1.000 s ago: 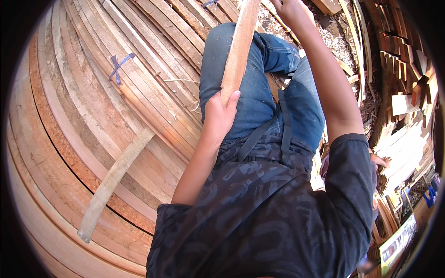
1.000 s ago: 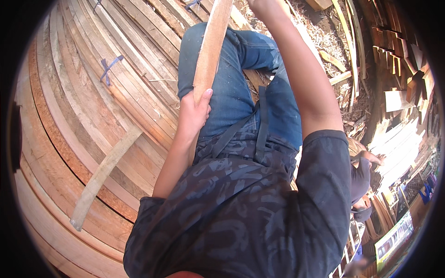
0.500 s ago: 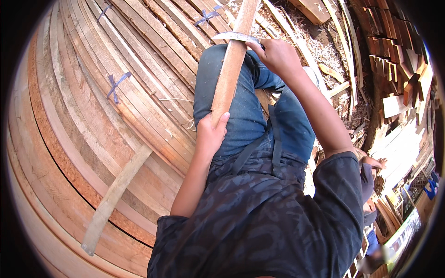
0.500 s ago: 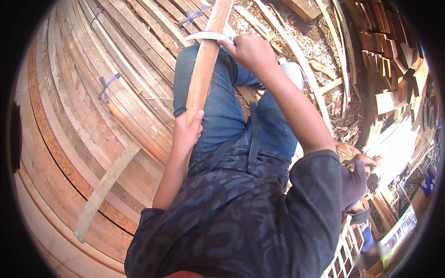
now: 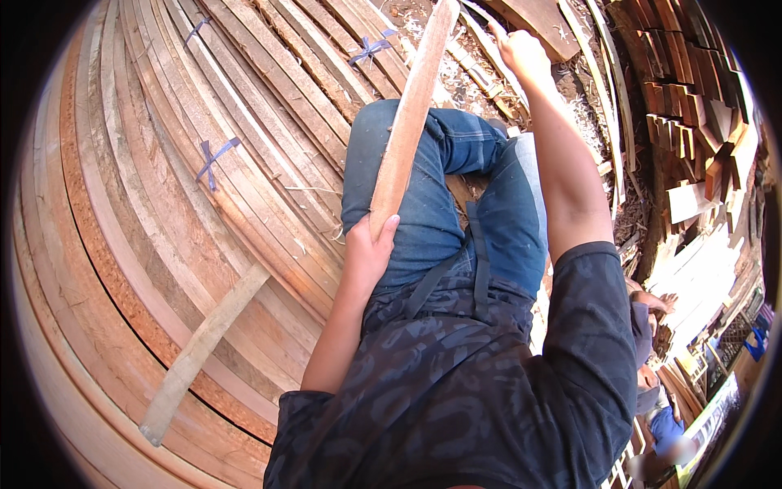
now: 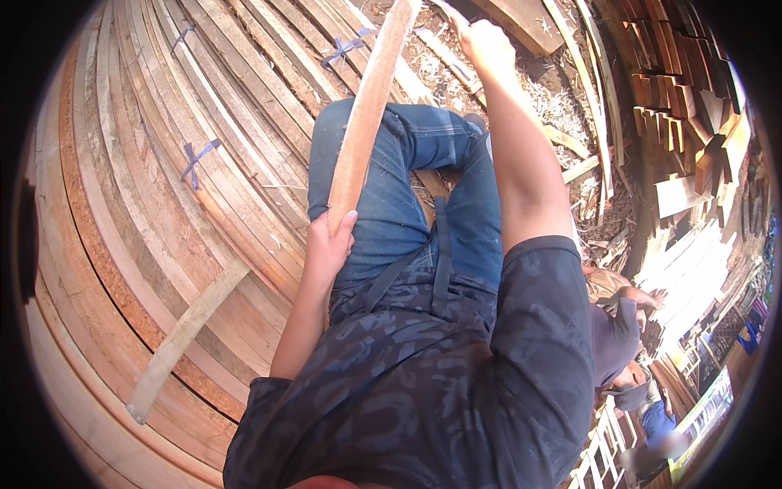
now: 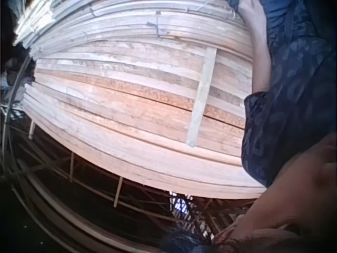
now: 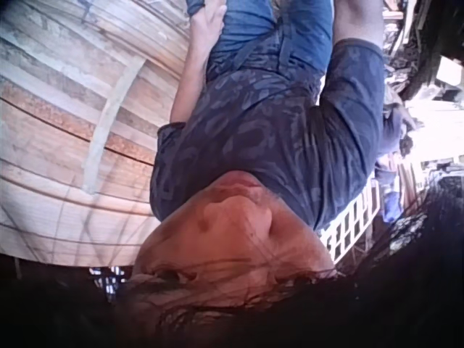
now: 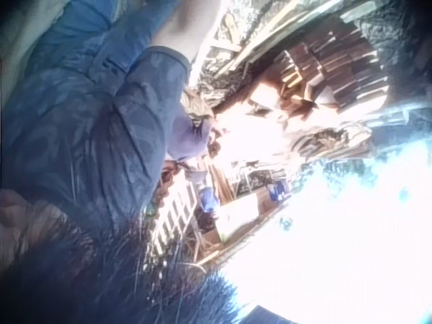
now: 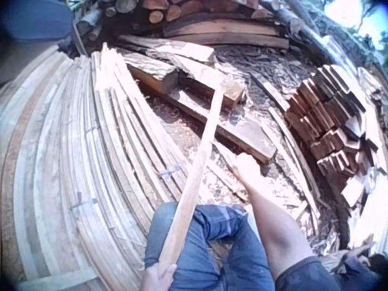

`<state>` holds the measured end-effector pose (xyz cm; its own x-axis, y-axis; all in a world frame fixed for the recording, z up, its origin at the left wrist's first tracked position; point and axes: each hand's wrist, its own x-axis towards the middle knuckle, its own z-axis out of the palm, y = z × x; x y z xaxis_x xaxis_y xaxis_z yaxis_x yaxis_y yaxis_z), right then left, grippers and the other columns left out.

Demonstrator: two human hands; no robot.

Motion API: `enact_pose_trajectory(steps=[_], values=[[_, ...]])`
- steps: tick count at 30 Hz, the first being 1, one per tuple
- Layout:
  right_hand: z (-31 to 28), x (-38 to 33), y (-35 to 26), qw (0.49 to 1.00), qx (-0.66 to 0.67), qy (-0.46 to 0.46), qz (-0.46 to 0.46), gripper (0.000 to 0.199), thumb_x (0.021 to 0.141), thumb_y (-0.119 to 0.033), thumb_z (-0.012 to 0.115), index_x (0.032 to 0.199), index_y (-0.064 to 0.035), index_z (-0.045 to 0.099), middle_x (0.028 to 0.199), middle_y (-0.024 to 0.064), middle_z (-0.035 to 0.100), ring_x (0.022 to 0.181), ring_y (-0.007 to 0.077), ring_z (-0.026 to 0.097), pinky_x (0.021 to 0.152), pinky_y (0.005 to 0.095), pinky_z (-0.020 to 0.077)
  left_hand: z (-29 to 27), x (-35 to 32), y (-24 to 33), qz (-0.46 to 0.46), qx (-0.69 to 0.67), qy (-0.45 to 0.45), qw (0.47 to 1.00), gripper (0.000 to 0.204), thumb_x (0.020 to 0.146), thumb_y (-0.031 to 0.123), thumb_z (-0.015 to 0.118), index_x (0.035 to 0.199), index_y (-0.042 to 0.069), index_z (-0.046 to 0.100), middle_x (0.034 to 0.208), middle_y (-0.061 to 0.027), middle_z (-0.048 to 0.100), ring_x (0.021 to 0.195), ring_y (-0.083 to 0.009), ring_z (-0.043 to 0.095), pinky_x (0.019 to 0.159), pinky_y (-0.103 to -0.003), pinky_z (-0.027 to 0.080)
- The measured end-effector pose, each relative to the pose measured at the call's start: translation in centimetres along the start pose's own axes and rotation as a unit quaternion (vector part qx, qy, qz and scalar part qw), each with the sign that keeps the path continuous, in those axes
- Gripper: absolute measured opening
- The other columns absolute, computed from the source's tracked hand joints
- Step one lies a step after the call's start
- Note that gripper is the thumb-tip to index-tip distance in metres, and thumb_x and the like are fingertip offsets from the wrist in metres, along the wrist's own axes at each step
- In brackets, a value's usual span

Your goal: The person sits on the ground and uses a curved blade to shave and smooth a long, thin wooden strip. They hold the wood with their left hand and repeatedly scrape along its length with the tool in their right hand, removing thin shavings.

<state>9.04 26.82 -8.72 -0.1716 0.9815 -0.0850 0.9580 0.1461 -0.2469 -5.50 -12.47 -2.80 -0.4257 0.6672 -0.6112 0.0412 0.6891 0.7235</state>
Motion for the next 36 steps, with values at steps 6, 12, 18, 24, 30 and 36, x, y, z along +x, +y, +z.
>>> enact_pose_trajectory(steps=[6, 12, 18, 24, 30, 36], values=[[-0.7, -2.4, 4.3, 0.999, 0.027, -0.027, 0.016, 0.068, 0.093, -0.064, 0.042, 0.098, -0.0032, 0.071, 0.096, 0.0286, 0.066, 0.096, 0.0423, 0.065, 0.086, 0.0472, 0.0504, 0.2, -0.2, -0.8, 0.037, -0.002, 0.010, 0.999, 0.029, 0.095, 0.026, 0.062, 0.086, -0.002, 0.059, 0.057, -0.0036, 0.052, 0.048, -0.0108, 0.049, 0.045, -0.028, 0.039], [1.5, -10.0, 5.1, 0.991, 0.116, 0.000, -0.070, 0.056, 0.093, -0.056, 0.048, 0.091, -0.0062, 0.074, 0.080, 0.0228, 0.067, 0.080, 0.0400, 0.066, 0.074, 0.0479, 0.0515, 0.3, -0.1, -0.8, 0.051, -0.005, 0.003, 0.999, 0.028, 0.096, 0.025, 0.061, 0.085, 0.000, 0.057, 0.055, 0.0005, 0.049, 0.044, -0.0065, 0.045, 0.040, -0.024, 0.035], [-2.1, -9.3, -3.0, 0.989, 0.091, -0.069, -0.098, 0.069, 0.093, -0.064, 0.042, 0.080, -0.0017, 0.069, 0.073, 0.0236, 0.066, 0.072, 0.0411, 0.066, 0.066, 0.0489, 0.0520, 0.1, -0.5, -1.4, 0.091, 0.056, 0.029, 0.994, 0.029, 0.095, 0.026, 0.061, 0.086, -0.001, 0.058, 0.055, 0.0005, 0.050, 0.045, -0.0068, 0.046, 0.040, -0.024, 0.035], [-1.7, -0.4, 2.2, 0.975, 0.117, -0.073, 0.172, 0.075, 0.092, -0.067, 0.039, 0.115, -0.0012, 0.066, 0.121, 0.0233, 0.063, 0.115, 0.0375, 0.059, 0.097, 0.0462, 0.0456, -0.4, -0.9, 0.6, 0.010, 0.053, -0.013, 0.998, 0.035, 0.094, 0.028, 0.063, 0.096, -0.007, 0.062, 0.063, -0.0119, 0.060, 0.057, -0.0188, 0.060, 0.056, -0.033, 0.049], [0.5, -6.1, 7.5, 0.989, 0.137, 0.056, -0.026, 0.056, 0.094, -0.055, 0.047, 0.099, -0.0040, 0.070, 0.091, 0.0240, 0.068, 0.089, 0.0414, 0.066, 0.082, 0.0455, 0.0515, 0.1, -0.5, -0.6, 0.014, -0.037, -0.023, 0.999, 0.029, 0.094, 0.028, 0.062, 0.088, 0.000, 0.060, 0.057, -0.0038, 0.054, 0.047, -0.0119, 0.053, 0.045, -0.028, 0.041], [4.1, -17.7, 5.9, 0.912, 0.392, 0.014, 0.117, 0.060, 0.098, -0.044, 0.051, 0.060, 0.0024, 0.046, 0.050, 0.0081, 0.040, 0.051, 0.0137, 0.037, 0.049, 0.0378, 0.0307, -1.8, -1.4, -0.5, 0.003, -0.014, -0.020, 1.000, 0.029, 0.094, 0.028, 0.061, 0.090, -0.002, 0.061, 0.058, -0.0085, 0.058, 0.049, -0.0171, 0.057, 0.046, -0.032, 0.045]])
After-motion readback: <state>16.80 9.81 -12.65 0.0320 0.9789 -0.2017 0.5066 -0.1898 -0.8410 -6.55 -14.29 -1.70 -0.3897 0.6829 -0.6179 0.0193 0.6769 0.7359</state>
